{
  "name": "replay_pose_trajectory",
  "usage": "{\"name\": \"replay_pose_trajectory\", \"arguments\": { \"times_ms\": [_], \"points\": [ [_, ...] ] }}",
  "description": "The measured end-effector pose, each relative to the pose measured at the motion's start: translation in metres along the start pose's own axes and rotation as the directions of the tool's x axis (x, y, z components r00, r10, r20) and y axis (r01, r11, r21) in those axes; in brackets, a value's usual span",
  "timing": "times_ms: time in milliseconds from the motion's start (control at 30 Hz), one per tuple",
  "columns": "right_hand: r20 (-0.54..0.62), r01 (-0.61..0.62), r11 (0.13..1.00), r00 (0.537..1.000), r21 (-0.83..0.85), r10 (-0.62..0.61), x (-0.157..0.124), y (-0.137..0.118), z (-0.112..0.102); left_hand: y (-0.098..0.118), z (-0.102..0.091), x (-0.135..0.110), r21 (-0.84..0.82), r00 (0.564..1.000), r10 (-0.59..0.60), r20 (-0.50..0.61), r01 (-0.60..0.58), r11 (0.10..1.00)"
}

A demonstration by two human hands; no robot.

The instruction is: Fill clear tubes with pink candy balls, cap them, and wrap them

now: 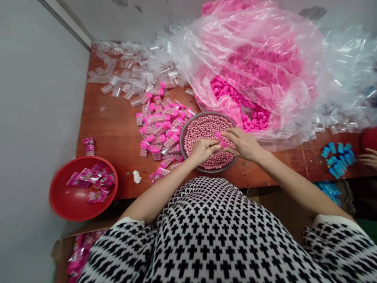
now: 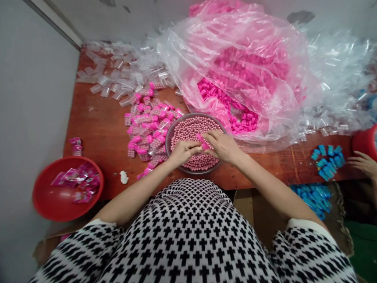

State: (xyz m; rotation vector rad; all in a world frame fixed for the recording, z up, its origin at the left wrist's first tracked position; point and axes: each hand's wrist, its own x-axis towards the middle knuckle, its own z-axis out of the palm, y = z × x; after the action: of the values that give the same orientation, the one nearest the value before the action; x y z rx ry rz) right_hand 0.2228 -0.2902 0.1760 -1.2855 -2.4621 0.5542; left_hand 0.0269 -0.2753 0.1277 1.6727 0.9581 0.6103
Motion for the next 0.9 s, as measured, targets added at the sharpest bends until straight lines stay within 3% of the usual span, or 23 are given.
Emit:
{"name": "replay_pose_trajectory", "arguments": {
  "times_ms": [133,200,333,433,667,767,900],
  "points": [
    [0.142,0.229,0.965,0.967,-0.128,-0.211,0.016,-0.01,-0.024,-0.001,0.002,-0.005,-0.091,0.998,-0.055,0.021,0.056,0.994],
    [0.178,0.241,0.956,0.961,-0.168,-0.211,0.02,-0.011,-0.026,-0.002,0.003,-0.01,-0.197,0.996,-0.091,-0.001,0.089,0.976],
    [0.123,0.103,0.967,0.99,-0.232,-0.075,0.016,-0.009,-0.006,-0.007,0.007,-0.016,-0.496,0.964,-0.255,-0.08,0.184,0.849],
    [0.014,-0.002,0.98,1.0,-0.201,0.005,0.008,-0.014,0.018,-0.008,0.012,-0.015,-0.597,0.936,-0.323,-0.138,0.182,0.782],
    [-0.177,-0.264,0.944,0.957,-0.199,0.23,0.006,-0.029,0.053,-0.001,0.026,-0.01,-0.563,0.898,-0.327,-0.295,0.113,0.819],
    [-0.26,-0.299,0.941,0.932,-0.161,0.251,0.007,-0.024,0.062,-0.002,0.029,-0.01,-0.465,0.892,-0.303,-0.336,0.123,0.877],
    [-0.281,-0.286,0.947,0.93,-0.147,0.237,0.008,-0.018,0.072,-0.008,0.03,-0.01,-0.419,0.893,-0.307,-0.329,0.154,0.895]
  ]
}}
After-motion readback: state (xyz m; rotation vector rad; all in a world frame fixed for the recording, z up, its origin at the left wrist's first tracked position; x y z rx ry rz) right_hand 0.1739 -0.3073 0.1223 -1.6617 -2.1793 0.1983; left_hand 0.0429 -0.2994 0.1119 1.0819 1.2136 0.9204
